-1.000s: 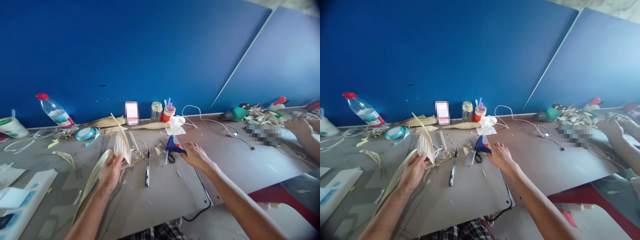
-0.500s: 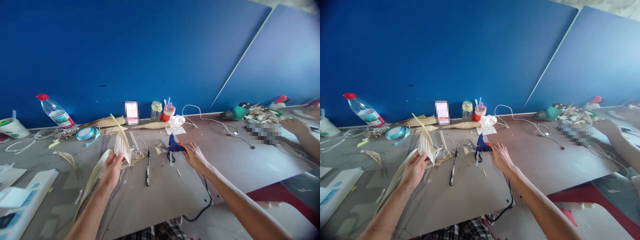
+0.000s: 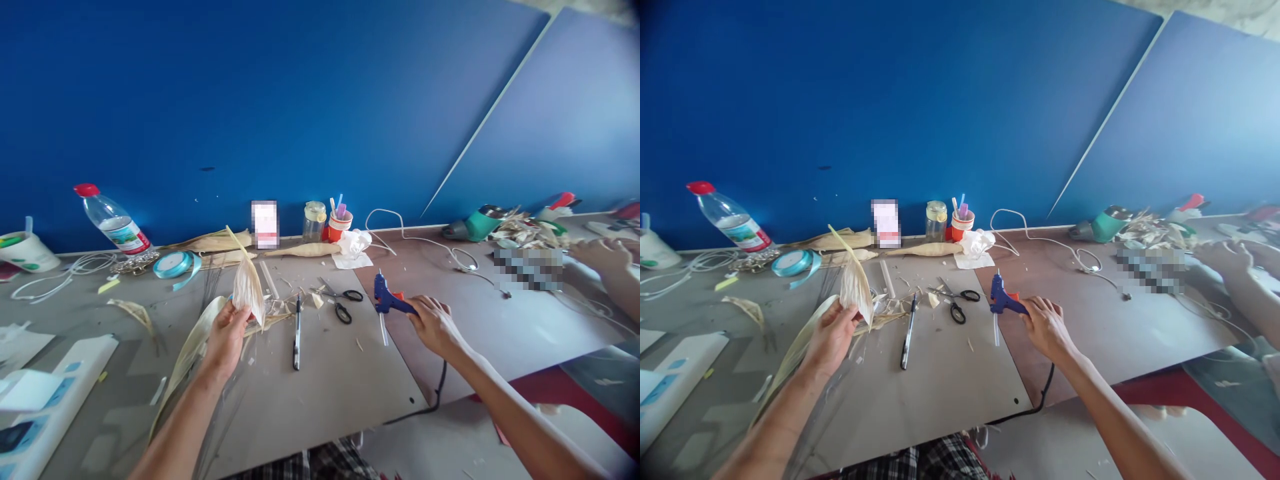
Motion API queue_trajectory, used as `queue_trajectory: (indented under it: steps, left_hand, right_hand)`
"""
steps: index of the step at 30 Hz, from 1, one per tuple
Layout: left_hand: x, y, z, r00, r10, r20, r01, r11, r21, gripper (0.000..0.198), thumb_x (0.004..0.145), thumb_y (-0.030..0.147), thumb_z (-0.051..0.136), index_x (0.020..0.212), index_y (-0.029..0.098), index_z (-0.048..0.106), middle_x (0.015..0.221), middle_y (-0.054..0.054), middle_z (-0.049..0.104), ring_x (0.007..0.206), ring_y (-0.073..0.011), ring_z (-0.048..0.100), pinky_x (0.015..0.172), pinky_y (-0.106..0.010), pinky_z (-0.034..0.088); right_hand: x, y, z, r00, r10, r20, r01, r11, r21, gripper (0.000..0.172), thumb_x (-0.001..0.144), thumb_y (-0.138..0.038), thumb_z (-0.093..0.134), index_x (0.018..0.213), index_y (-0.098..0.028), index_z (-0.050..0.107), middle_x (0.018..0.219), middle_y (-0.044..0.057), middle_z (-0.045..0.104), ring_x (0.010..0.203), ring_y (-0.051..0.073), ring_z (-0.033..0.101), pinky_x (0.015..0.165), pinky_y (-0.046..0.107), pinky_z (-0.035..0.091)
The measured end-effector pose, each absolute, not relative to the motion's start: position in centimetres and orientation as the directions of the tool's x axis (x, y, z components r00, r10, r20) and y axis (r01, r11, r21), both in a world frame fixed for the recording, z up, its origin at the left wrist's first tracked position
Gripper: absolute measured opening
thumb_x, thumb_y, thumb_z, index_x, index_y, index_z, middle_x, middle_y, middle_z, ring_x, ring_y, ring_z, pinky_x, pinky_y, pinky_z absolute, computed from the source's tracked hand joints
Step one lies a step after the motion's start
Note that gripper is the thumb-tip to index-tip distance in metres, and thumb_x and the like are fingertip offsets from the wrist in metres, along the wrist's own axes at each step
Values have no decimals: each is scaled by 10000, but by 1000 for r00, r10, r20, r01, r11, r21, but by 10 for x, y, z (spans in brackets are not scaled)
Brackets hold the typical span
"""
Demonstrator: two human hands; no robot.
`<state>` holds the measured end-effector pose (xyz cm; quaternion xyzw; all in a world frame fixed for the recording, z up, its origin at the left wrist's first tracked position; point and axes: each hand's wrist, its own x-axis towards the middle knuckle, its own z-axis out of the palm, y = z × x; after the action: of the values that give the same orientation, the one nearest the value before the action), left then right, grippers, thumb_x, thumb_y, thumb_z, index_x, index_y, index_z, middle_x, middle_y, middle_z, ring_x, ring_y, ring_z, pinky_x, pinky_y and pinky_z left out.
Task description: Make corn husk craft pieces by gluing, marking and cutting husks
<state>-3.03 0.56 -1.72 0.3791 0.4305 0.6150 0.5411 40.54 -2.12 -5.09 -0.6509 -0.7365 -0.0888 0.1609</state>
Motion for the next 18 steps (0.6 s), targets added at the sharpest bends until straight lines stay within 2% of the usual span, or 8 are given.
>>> queue_trajectory:
  steps: [5,18]
  left_hand:
    - [-31,5,-17,-132,991,-23,-334,-23,942,301,657,389,745,878,206,655,771,-30,633,728,-178,563,667,-270,447]
    - [-31,6,-21,-132,991,-17,-328,-27,944,295,662,391,752,881,209,674,771,-26,633,698,-162,555,669,-266,456]
  right_hand:
    - [405,-14,-60,-85,933,349,991,115,-67,283,838,-191,474,1067,-213,640,1031,87,660,974,236,573,881,396,372]
    - [399,-8,-70,-39,949,314,984,91,-155,269,834,-223,501,1060,-213,644,1025,86,667,1001,242,583,834,377,400]
